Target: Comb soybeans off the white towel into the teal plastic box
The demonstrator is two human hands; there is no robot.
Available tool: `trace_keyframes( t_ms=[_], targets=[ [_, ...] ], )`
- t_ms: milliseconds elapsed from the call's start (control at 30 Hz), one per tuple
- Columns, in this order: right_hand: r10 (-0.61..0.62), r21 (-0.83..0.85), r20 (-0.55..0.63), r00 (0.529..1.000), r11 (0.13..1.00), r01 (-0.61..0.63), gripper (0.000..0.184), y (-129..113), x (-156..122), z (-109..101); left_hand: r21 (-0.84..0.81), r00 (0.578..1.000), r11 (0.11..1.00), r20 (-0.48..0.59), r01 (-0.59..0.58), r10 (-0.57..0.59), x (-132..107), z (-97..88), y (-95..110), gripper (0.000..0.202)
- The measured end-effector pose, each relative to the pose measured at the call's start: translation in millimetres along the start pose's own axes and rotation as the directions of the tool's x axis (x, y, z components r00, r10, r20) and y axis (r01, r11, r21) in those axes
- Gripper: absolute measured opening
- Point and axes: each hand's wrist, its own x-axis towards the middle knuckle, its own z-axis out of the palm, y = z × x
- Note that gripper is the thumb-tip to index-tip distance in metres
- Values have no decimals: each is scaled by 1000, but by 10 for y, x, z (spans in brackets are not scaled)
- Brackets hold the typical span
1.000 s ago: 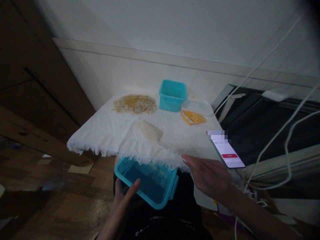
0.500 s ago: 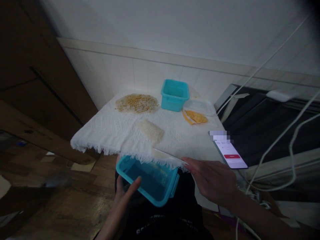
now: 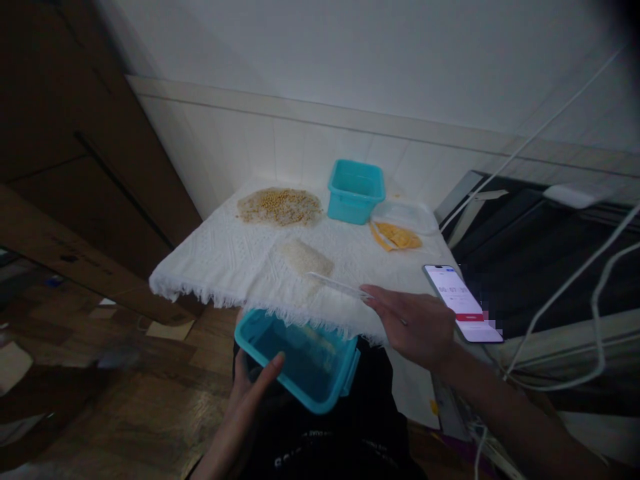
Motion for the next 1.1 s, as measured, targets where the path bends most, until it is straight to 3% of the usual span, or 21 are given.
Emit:
trace_keyframes(
  t_ms=[100, 233, 333, 600, 900, 1100],
  targets=[
    [-3, -1, 29, 1000, 1000, 3, 26, 131, 6, 134, 11, 1000, 1000, -2, 5, -5, 16, -27, -6, 106],
    [-158, 79, -87, 984, 983, 165, 33, 152, 33, 196, 15, 1000, 1000, 6, -9, 9, 26, -44, -8, 108],
    [-202, 119, -107, 973, 969, 215, 35, 105, 59, 184, -9, 1000, 1000, 7, -7, 7, 20, -41, -1, 103],
    [-181, 226, -103, 978, 953, 201, 33, -5, 48, 175, -26, 1000, 1000, -24, 7, -8, -30, -11, 92, 96],
    [-151, 180, -43, 988, 971, 156, 28, -247, 67, 42, -46, 999, 998, -20, 32, -33, 1, -40, 71, 101],
    [-153, 76, -110, 982, 984, 162, 28, -60, 233, 362, -20, 1000, 1000, -24, 16, -16, -65, -19, 126, 95]
  ],
)
